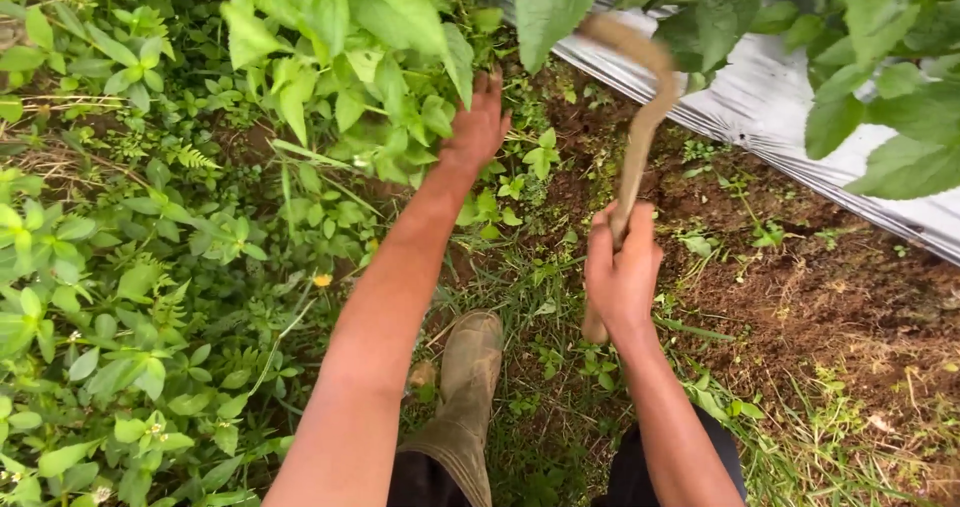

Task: Weeding a garden bed by cutting weeds with a sickle and pulling them out by hand.

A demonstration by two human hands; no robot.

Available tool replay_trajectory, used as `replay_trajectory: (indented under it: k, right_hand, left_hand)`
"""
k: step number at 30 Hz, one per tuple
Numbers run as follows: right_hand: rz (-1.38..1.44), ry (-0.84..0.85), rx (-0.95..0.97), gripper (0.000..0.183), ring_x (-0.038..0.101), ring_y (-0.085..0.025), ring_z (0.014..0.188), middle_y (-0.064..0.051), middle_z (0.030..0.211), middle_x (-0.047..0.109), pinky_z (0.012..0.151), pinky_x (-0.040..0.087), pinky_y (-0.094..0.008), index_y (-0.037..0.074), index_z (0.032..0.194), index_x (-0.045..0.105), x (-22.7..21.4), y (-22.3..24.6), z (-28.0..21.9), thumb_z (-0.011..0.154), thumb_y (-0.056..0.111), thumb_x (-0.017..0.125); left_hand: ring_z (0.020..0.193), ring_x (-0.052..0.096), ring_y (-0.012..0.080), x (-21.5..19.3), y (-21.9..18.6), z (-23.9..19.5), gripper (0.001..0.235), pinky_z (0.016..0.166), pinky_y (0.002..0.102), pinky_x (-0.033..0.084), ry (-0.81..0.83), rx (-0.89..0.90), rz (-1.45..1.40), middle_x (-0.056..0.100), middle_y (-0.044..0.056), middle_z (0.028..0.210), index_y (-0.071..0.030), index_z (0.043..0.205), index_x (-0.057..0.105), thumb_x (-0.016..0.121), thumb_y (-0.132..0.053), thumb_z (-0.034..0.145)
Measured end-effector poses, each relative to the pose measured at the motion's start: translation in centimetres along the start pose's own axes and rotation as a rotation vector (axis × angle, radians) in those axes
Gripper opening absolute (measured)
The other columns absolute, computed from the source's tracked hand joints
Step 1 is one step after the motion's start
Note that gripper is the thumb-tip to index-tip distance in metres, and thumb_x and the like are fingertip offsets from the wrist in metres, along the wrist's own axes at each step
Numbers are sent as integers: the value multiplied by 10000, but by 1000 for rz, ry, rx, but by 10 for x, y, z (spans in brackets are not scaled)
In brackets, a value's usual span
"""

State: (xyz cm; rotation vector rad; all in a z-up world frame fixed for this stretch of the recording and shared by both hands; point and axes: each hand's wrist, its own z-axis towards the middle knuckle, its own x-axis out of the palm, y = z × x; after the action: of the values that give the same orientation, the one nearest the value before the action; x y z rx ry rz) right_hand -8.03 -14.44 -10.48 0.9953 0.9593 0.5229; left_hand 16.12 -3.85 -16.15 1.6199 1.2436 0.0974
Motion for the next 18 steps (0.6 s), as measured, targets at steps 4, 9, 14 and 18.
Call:
replay_trajectory:
  k: [4, 9, 14, 18]
  right_hand:
    - [119, -246, -154, 37, 606, -181, 449, -69, 582, 596, 485, 495, -277, 0, 1086, 473, 43, -9, 18, 1054, -3, 489]
    - [-239, 205, 402, 140, 677, -314, 628, -188, 752, 665, 593, 534, -443, 47, 1166, 436, 72, -67, 0, 1032, 21, 467]
    - [-34, -47, 124, 107, 555, -177, 444, -70, 617, 581, 439, 489, -298, 33, 1103, 469, 64, -39, 6, 1035, -49, 459]
    - [141, -283, -62, 38, 593, -165, 440, -50, 542, 591, 503, 488, -263, 50, 1080, 426, 73, -43, 14, 1064, 23, 448]
  left_hand:
    - [1021, 680, 375, 89, -108, 121, 589, 593, 425, 645, -380, -599, -987, 651, 196, 1055, -20, 1542, 394, 471, -391, 1091]
    - [1422, 368, 375, 69, -76, 69, 974, 1137, 438, 421, -93, -357, -772, 378, 126, 1543, -149, 1619, 239, 619, -688, 902]
    - [1312, 452, 269, 52, -63, 25, 946, 1098, 344, 384, -75, -279, -29, 488, 64, 1408, -111, 1554, 333, 630, -672, 852]
    - [1304, 457, 260, 31, -47, -14, 703, 1070, 384, 402, -137, -326, 159, 467, 71, 1416, -120, 1549, 349, 590, -474, 993]
